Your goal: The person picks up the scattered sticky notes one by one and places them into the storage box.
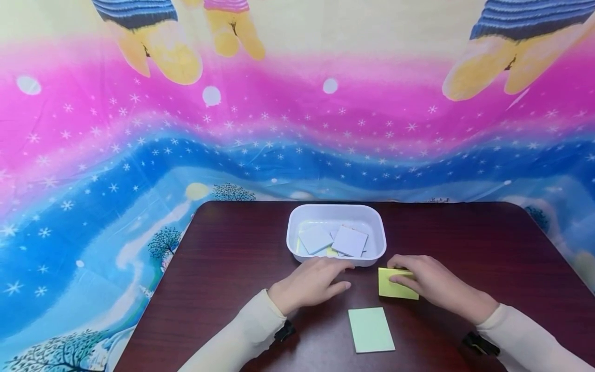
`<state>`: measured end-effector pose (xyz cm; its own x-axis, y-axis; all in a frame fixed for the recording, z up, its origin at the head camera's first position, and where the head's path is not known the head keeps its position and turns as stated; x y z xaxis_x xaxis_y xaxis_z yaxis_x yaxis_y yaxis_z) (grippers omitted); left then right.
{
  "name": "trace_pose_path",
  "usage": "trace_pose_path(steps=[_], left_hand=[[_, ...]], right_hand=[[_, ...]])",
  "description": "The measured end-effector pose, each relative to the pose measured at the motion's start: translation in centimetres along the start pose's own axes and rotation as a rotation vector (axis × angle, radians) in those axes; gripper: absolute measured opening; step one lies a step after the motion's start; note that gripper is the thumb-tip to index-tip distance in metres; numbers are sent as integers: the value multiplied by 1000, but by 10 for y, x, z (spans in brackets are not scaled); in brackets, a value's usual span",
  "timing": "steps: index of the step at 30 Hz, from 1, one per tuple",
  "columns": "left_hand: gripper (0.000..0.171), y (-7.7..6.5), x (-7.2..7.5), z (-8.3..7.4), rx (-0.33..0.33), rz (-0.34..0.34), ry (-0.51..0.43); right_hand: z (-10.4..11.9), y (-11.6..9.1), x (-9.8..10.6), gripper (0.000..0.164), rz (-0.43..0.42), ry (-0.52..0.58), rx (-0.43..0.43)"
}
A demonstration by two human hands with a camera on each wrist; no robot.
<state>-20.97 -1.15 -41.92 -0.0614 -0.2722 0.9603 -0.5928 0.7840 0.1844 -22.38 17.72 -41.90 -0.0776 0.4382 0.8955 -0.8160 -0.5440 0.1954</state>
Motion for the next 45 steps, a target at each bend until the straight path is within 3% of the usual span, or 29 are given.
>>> trace_pose_path(steps=[28, 45], left_hand=[[41, -4, 20, 4, 15, -61, 15], [44, -8, 34, 17, 75, -69, 8]], right_hand=[[14, 2, 19, 14, -95, -29, 46], [19, 8, 22, 13, -98, 5, 50]])
Point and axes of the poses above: each hand's wrist, its own y-axis towards the middle knuckle, its own x-axis out of the back of the hand, z = x × y, the point moved 7 cm from there along y, towards the middle knuckle, and after that the axes turned 5 degrees about -x, right-handed, at the moved point
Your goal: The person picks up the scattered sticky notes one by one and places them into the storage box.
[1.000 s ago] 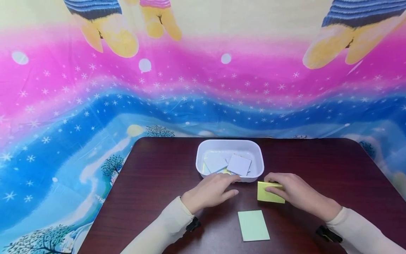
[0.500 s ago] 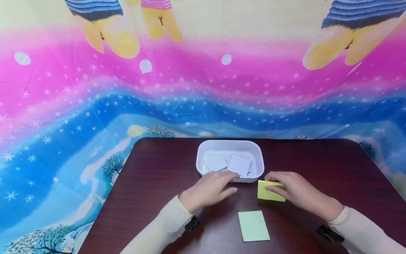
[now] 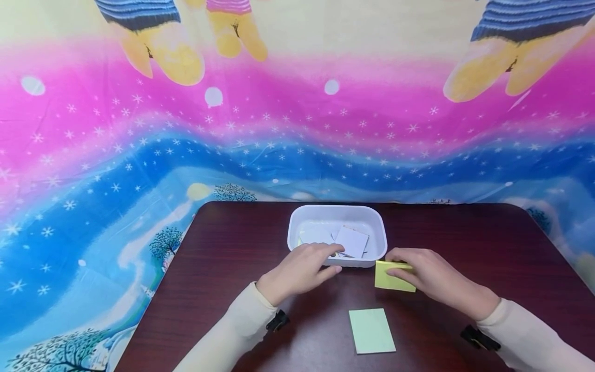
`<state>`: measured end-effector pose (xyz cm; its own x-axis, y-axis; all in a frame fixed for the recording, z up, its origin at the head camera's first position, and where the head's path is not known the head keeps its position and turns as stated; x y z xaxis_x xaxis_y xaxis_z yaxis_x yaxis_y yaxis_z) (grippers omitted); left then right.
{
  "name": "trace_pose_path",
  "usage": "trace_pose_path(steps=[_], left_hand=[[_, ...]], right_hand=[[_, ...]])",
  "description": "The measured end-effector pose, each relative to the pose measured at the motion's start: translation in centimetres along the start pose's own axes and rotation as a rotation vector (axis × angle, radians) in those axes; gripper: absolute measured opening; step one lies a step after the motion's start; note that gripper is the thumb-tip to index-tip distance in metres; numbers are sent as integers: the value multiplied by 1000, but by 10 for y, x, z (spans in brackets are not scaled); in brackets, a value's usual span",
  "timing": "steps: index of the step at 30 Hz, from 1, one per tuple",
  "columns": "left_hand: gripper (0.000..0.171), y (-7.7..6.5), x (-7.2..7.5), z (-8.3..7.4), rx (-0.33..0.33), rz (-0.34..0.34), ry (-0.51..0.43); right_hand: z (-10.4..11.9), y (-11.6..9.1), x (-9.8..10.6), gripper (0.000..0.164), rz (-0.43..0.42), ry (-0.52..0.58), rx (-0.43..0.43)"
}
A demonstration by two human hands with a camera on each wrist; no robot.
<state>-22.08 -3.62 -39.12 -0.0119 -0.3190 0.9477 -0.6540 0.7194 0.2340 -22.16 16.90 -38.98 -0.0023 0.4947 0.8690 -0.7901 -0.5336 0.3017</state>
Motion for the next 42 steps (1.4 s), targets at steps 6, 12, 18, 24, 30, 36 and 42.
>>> trace_pose_path(steps=[6, 12, 18, 24, 30, 36, 42], left_hand=[[46, -2, 3, 4, 12, 2, 5], [47, -2, 5, 8, 17, 1, -2], [47, -3, 7, 11, 31, 1, -13], [48, -4, 6, 16, 61, 9, -17], [48, -6, 7, 19, 78, 13, -27], [46, -8, 9, 24, 103, 0, -33], [46, -10, 8, 28, 106, 8, -41]], right_hand=[[-1, 2, 0, 15, 10, -1, -15], [-2, 6, -1, 15, -1, 6, 6], [-1, 10, -2, 16, -10, 5, 20], [1, 15, -2, 17, -21, 4, 27], [-1, 18, -5, 16, 1, 4, -11], [-9, 21, -6, 16, 21, 18, -65], [-14, 22, -8, 16, 41, 37, -90]])
Point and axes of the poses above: each hand's wrist, its own y-axis towards the middle knuckle, its own x-axis out of the back of the hand, z = x × y, the point moved 7 cm from there along y, towards the middle knuckle, and after that the axes turned 5 degrees about -x, right-handed, at the moved point
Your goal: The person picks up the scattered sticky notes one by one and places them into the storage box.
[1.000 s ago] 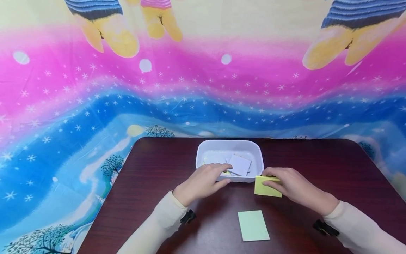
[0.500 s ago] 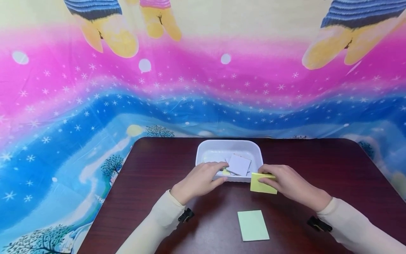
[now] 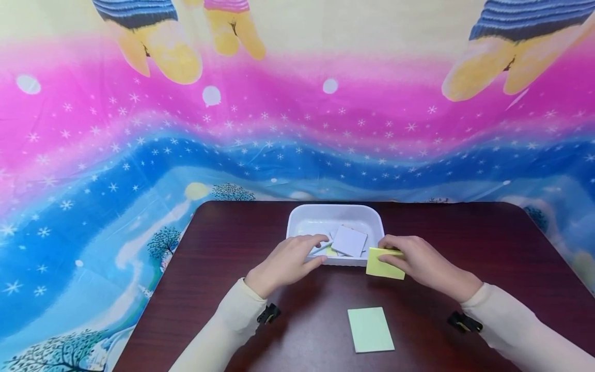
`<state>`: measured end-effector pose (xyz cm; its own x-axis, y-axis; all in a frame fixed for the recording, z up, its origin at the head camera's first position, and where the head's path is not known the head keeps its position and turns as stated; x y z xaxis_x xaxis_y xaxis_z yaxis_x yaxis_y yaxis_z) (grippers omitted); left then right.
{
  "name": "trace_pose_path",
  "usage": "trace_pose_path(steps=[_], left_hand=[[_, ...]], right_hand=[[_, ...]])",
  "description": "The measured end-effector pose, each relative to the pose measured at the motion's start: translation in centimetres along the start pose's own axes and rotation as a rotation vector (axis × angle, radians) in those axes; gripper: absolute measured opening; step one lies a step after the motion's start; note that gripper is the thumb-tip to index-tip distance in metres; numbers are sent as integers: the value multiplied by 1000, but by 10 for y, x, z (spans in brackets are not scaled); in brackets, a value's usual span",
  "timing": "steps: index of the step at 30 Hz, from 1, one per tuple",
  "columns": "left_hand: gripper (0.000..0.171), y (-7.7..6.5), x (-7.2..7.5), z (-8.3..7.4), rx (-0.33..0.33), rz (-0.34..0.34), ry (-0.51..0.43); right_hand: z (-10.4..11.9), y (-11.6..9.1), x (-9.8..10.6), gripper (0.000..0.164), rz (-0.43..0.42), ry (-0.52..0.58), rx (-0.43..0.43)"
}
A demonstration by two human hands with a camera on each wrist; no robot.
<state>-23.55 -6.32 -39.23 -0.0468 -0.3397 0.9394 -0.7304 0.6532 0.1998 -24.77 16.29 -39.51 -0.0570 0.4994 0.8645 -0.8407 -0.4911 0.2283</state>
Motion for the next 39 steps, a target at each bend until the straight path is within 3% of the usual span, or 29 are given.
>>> trace_pose_path(steps=[12, 26, 39], left_hand=[[48, -2, 5, 5, 49, 10, -2], [47, -3, 8, 13, 52, -9, 17], [46, -3, 11, 19, 54, -27, 11]], right_hand=[[1, 9, -2, 17, 11, 43, 3], [-1, 23, -7, 18, 38, 70, -20], [1, 41, -5, 17, 6, 82, 13]])
Point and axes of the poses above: each hand's wrist, its own y-axis towards the middle knuckle, its own x-axis out of the back of the hand, z = x × y, the point moved 7 cm from there along y, towards the middle knuckle, and after that the axes turned 5 degrees about -x, right-handed, at the moved point
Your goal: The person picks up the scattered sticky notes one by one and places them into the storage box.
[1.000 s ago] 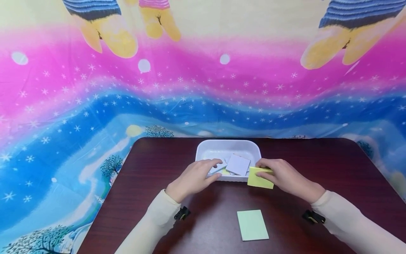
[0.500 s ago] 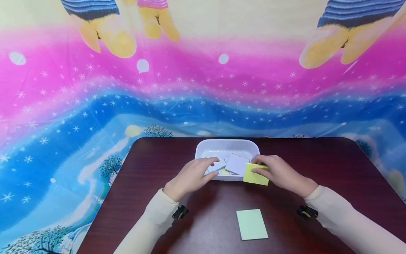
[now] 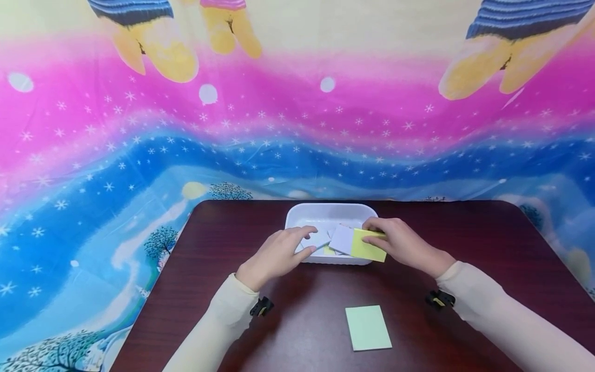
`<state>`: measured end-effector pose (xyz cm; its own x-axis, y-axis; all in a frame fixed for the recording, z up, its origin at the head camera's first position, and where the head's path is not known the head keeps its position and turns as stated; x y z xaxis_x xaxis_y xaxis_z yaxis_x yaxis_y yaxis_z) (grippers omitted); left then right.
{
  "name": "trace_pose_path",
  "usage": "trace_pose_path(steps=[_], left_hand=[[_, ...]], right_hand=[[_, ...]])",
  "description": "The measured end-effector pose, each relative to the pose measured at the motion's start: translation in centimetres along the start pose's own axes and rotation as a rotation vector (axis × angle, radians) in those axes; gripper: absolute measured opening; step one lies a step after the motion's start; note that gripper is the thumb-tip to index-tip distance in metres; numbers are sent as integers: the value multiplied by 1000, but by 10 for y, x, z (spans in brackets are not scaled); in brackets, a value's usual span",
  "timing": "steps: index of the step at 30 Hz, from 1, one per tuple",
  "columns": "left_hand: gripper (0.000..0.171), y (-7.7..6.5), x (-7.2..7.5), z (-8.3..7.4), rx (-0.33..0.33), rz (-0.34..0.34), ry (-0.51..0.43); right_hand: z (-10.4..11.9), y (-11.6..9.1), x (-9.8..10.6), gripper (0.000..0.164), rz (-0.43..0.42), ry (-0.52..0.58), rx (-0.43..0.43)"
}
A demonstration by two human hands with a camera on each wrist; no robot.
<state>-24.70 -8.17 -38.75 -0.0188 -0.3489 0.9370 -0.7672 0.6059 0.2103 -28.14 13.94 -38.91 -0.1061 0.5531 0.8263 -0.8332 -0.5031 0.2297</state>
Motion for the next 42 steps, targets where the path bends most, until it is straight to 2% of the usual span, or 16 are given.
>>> trace_pose_path(steps=[18, 24, 33, 42], left_hand=[[46, 4, -1, 8, 46, 8, -42], [47, 5, 1, 10, 61, 6, -13], [46, 6, -1, 12, 72, 11, 7], [46, 6, -4, 13, 79, 21, -1]], right_hand=[[0, 21, -6, 17, 27, -10, -10], [-1, 30, -9, 18, 46, -6, -6], [-8, 43, -25, 17, 98, -48, -11], [-8, 50, -40, 17, 209, -33, -40]])
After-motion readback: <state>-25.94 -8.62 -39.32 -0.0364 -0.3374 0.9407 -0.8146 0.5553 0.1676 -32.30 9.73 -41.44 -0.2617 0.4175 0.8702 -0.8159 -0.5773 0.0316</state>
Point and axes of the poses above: each hand's wrist, its own y-axis towards the middle knuckle, its own x-axis out of the back of the hand, z = x × y, the point moved 7 cm from there along y, towards the middle knuckle, and after that the axes turned 5 degrees about -x, right-handed, at the moved point
